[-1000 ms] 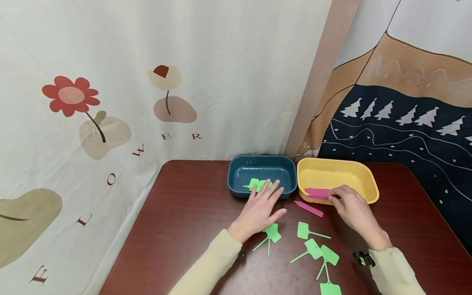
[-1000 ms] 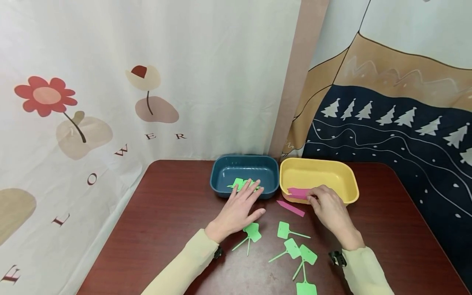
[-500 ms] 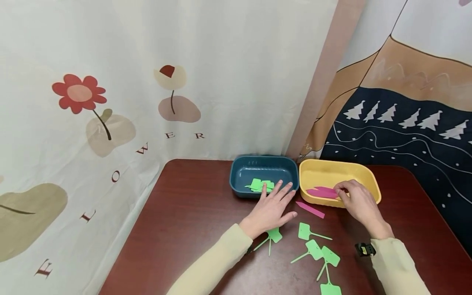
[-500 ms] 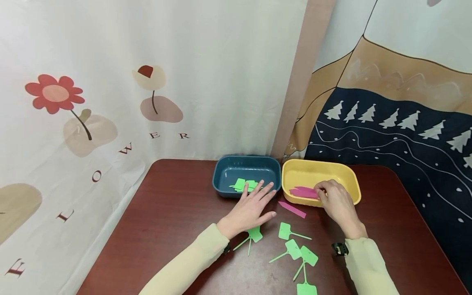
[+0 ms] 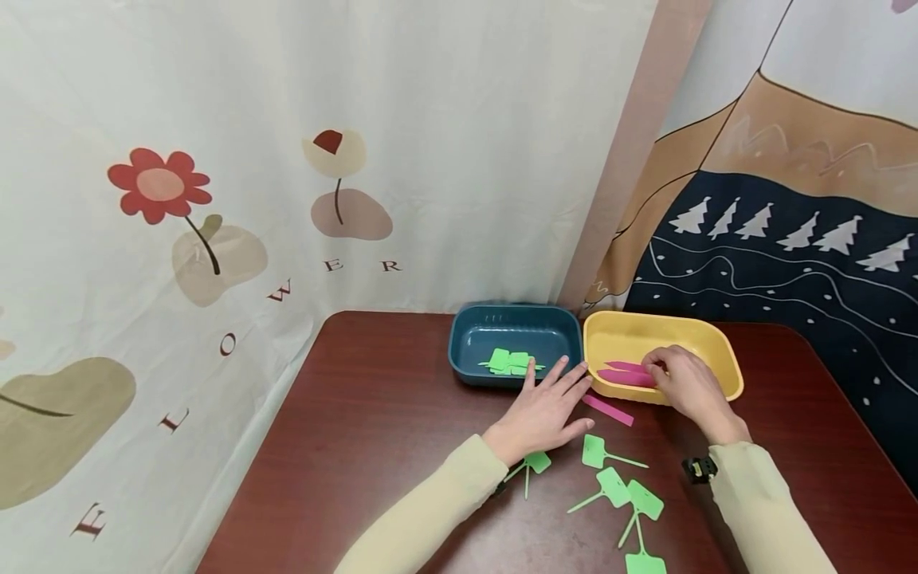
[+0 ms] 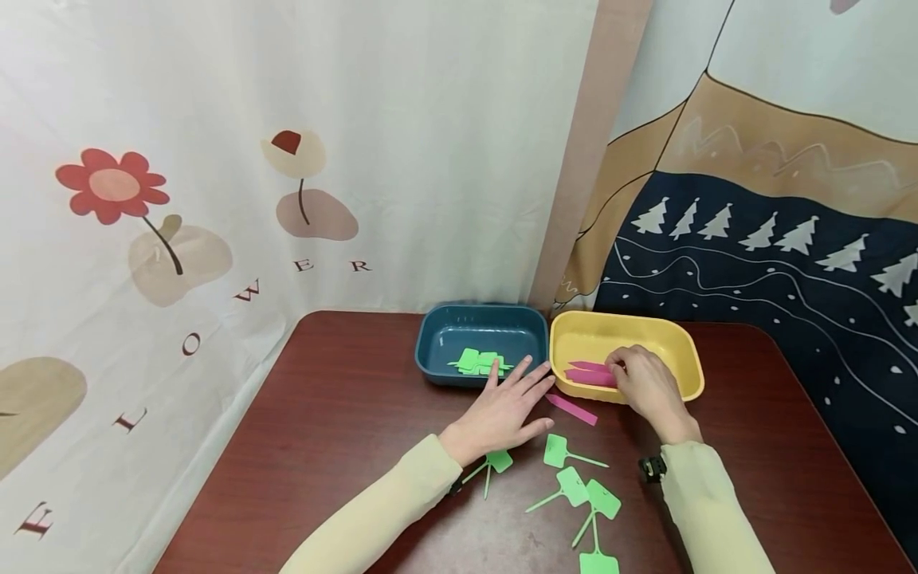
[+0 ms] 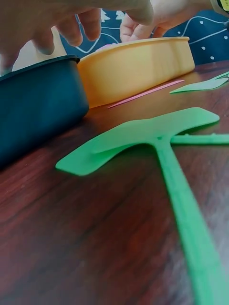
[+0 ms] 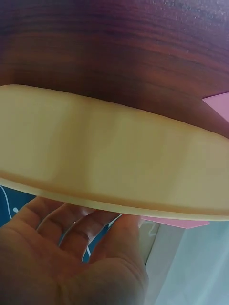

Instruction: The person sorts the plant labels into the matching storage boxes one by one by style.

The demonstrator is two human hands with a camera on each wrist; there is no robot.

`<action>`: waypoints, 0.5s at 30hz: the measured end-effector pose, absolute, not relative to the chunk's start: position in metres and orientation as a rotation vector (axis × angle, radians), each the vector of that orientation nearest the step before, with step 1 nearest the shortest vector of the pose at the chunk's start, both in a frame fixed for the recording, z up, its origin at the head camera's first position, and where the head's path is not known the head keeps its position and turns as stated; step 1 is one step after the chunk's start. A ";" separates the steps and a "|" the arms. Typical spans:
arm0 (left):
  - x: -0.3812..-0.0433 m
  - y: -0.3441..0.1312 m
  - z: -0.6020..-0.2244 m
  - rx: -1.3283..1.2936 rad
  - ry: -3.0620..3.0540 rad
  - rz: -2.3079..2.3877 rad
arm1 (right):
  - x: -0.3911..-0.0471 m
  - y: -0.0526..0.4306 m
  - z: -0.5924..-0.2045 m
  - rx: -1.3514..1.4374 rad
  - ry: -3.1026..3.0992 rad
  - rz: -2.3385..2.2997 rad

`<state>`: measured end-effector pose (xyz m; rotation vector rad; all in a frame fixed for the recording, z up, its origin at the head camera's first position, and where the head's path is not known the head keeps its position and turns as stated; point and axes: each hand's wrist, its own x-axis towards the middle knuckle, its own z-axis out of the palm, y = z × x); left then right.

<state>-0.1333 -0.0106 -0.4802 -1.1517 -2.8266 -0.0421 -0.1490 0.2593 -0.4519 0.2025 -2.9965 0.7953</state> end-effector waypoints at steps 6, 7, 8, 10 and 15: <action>-0.135 -0.007 -0.481 -1.160 -2.836 -0.034 | -0.158 0.258 -0.454 0.180 -3.076 0.785; -0.135 -0.006 -0.481 -1.159 -2.837 -0.036 | -0.159 0.258 -0.455 0.175 -3.089 0.784; -0.135 -0.006 -0.480 -1.160 -2.837 -0.041 | -0.160 0.259 -0.456 0.172 -3.100 0.785; -0.135 -0.005 -0.480 -1.161 -2.835 -0.047 | -0.162 0.259 -0.457 0.166 -3.117 0.790; -0.135 -0.004 -0.481 -1.152 -2.833 -0.034 | -0.165 0.259 -0.460 0.168 -3.135 0.797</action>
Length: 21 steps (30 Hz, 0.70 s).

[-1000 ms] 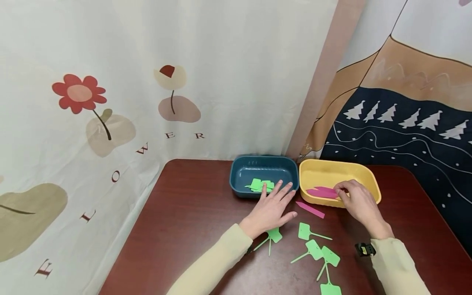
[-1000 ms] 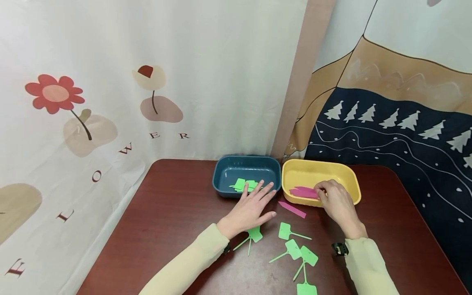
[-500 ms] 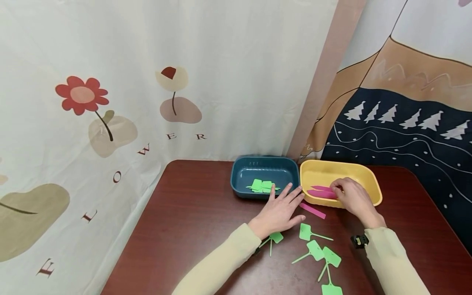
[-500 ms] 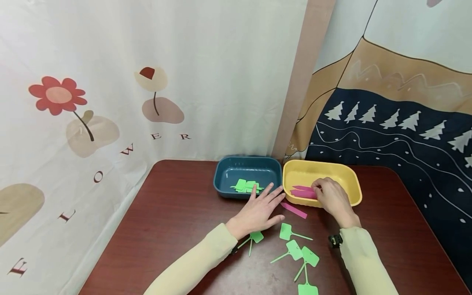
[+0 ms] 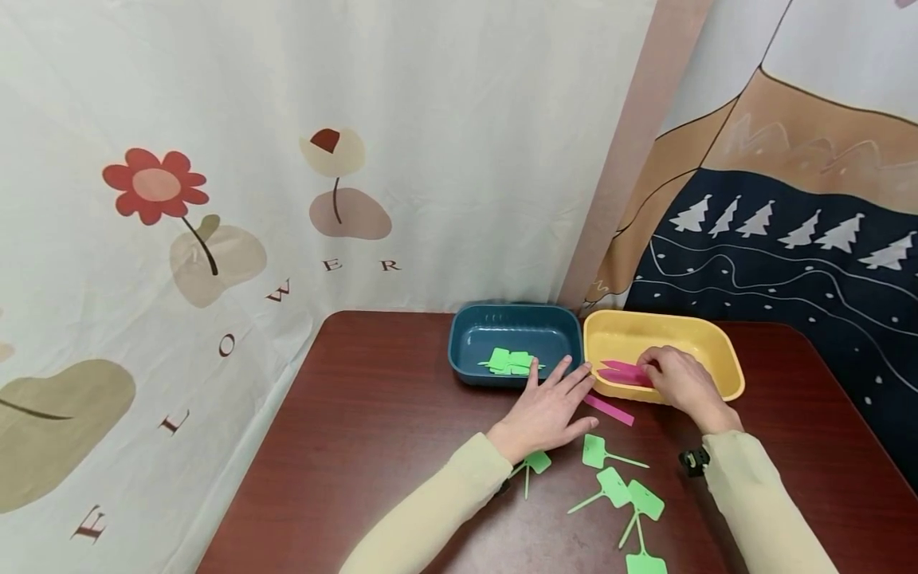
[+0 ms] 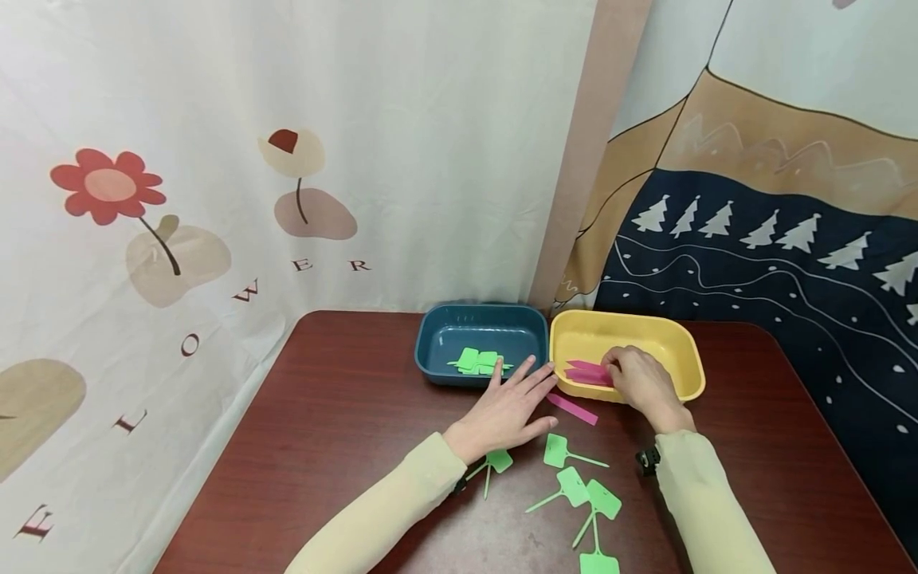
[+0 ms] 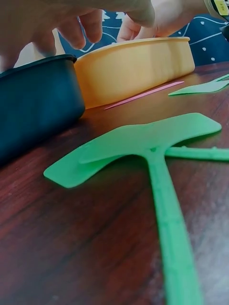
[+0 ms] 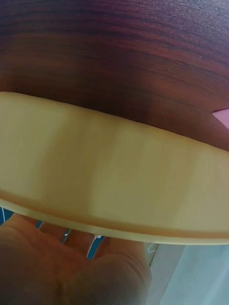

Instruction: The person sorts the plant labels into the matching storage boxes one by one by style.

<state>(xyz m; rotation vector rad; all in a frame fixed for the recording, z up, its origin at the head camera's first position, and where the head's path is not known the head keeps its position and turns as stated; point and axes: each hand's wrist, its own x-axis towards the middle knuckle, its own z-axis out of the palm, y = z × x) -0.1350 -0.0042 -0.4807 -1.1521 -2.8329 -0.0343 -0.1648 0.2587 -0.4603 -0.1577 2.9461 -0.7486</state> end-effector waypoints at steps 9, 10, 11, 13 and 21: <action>-0.136 -0.004 -0.484 -1.154 -2.835 0.000 | -0.171 0.257 -0.462 -0.153 2.897 -0.724; -0.136 -0.004 -0.485 -1.155 -2.832 0.003 | -0.171 0.257 -0.463 -0.150 2.893 -0.720; -0.136 -0.004 -0.485 -1.155 -2.829 0.006 | -0.172 0.257 -0.463 -0.146 2.888 -0.718; -0.137 -0.004 -0.486 -1.156 -2.825 0.012 | -0.172 0.256 -0.463 -0.141 2.881 -0.713; -0.136 -0.003 -0.487 -1.166 -2.819 0.024 | -0.175 0.255 -0.464 -0.141 2.873 -0.703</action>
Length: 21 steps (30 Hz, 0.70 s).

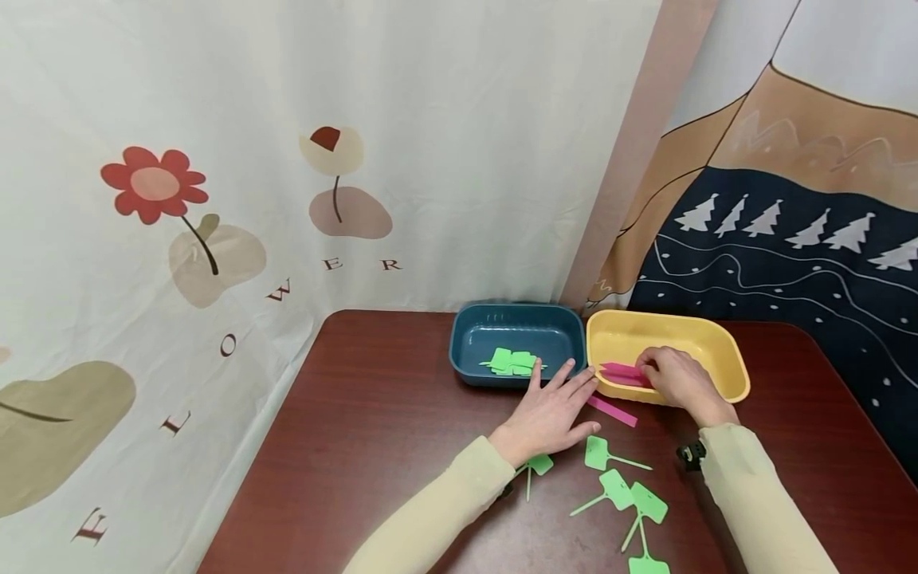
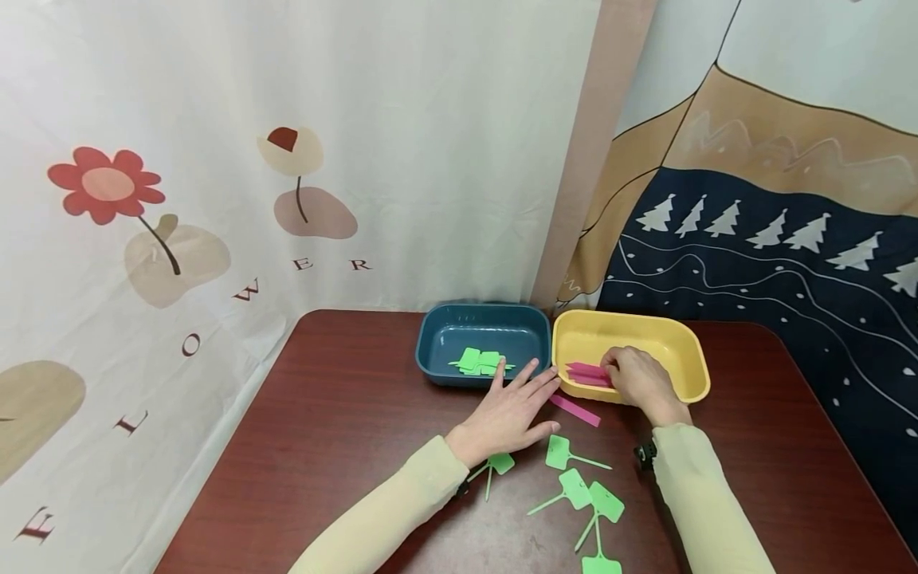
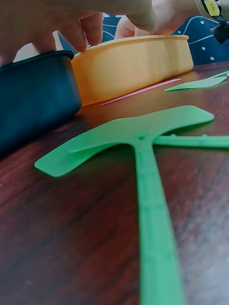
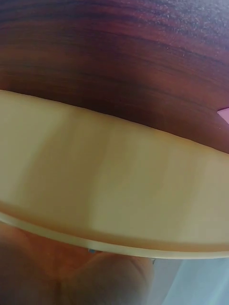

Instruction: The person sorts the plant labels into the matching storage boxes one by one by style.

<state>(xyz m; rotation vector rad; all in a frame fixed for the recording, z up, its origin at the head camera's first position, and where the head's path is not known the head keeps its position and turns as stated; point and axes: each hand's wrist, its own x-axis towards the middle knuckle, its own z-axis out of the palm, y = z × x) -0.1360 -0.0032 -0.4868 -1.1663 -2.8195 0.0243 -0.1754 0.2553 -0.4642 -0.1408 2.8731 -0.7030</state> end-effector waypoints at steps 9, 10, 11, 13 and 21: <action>-0.135 -0.002 -0.488 -1.160 -2.833 0.011 | -0.160 0.249 -0.464 -0.114 3.090 -0.747; -0.135 -0.002 -0.489 -1.159 -2.834 0.011 | -0.156 0.249 -0.464 -0.126 3.118 -0.761; -0.135 -0.002 -0.489 -1.156 -2.835 0.012 | -0.152 0.248 -0.463 -0.146 3.148 -0.774; -0.135 -0.002 -0.490 -1.150 -2.835 0.016 | -0.142 0.247 -0.462 -0.196 3.212 -0.802; -0.136 -0.003 -0.489 -1.161 -2.833 0.018 | -0.104 0.241 -0.465 -0.439 3.372 -0.884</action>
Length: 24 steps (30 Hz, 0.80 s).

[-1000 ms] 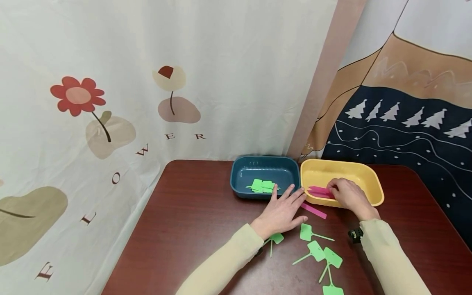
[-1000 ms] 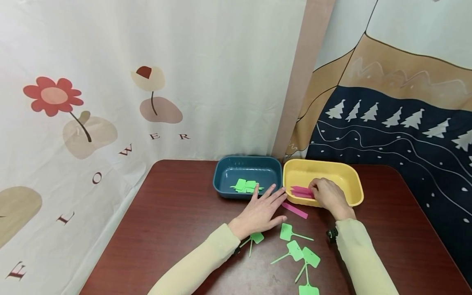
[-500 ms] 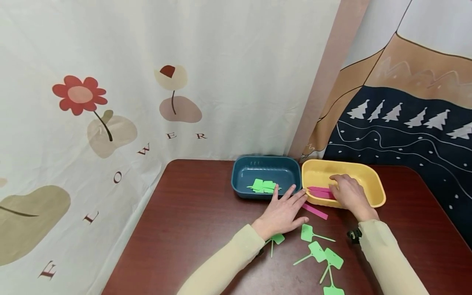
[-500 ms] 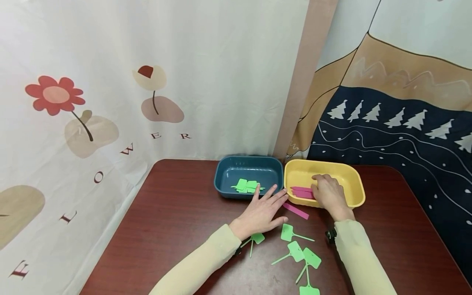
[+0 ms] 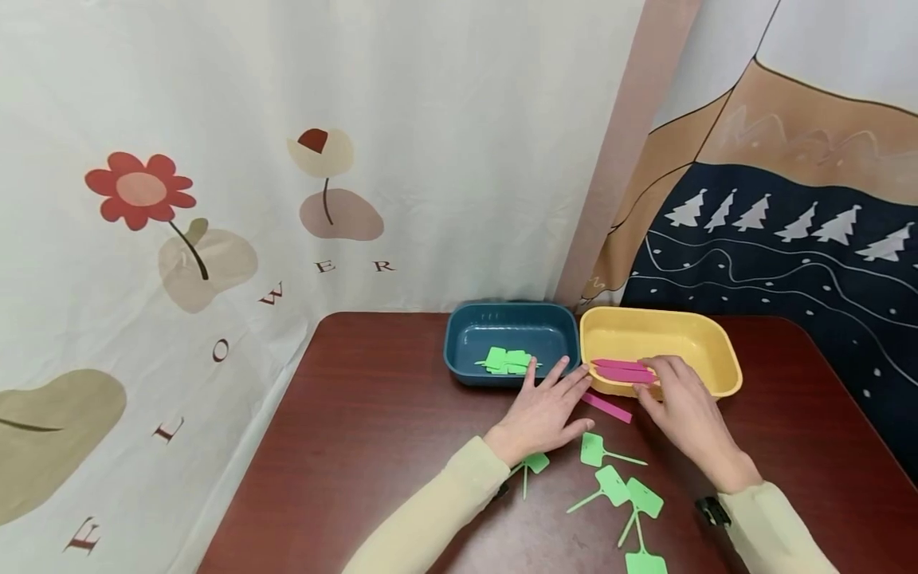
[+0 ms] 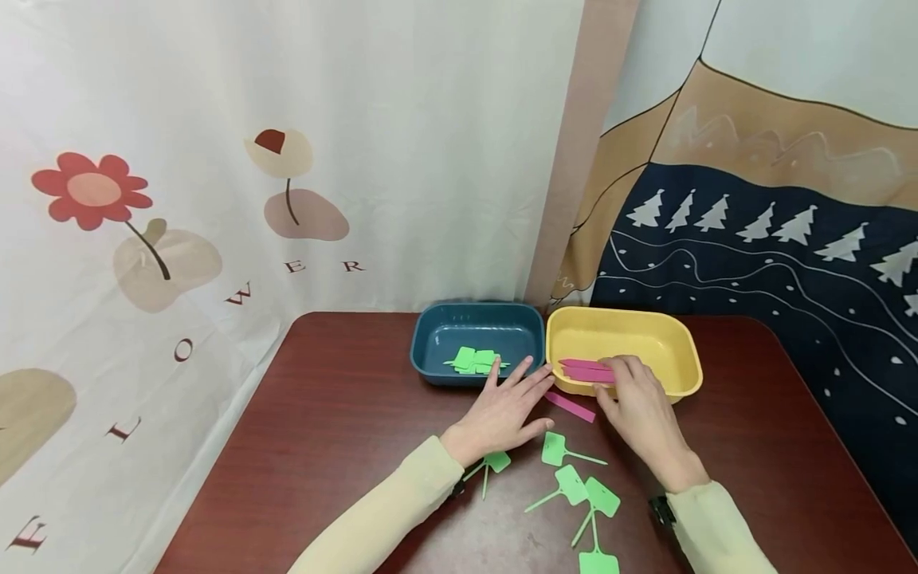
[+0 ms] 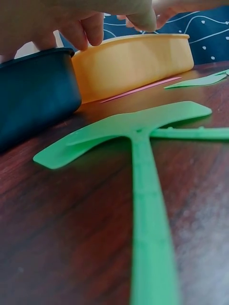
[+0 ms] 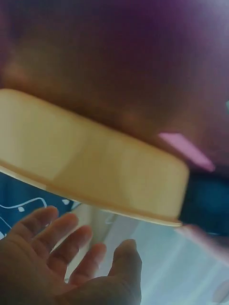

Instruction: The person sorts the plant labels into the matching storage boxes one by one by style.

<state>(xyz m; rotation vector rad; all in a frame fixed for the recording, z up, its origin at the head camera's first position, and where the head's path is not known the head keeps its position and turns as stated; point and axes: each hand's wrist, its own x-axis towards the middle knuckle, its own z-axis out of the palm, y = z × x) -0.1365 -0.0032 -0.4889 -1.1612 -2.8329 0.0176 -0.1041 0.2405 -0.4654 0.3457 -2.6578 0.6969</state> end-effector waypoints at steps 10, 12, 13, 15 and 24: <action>-0.136 -0.008 -0.489 -1.156 -2.827 -0.053 | -0.085 0.228 -0.485 0.520 -2.778 0.529; -0.136 -0.008 -0.489 -1.153 -2.823 -0.065 | -0.085 0.225 -0.488 0.519 -2.804 0.491; -0.135 -0.008 -0.488 -1.152 -2.819 -0.072 | -0.086 0.223 -0.488 0.510 -2.818 0.468; -0.134 -0.009 -0.488 -1.143 -2.813 -0.075 | -0.087 0.220 -0.489 0.484 -2.838 0.433; -0.132 -0.019 -0.488 -1.054 -2.784 -0.074 | -0.094 0.210 -0.492 0.350 -2.929 0.396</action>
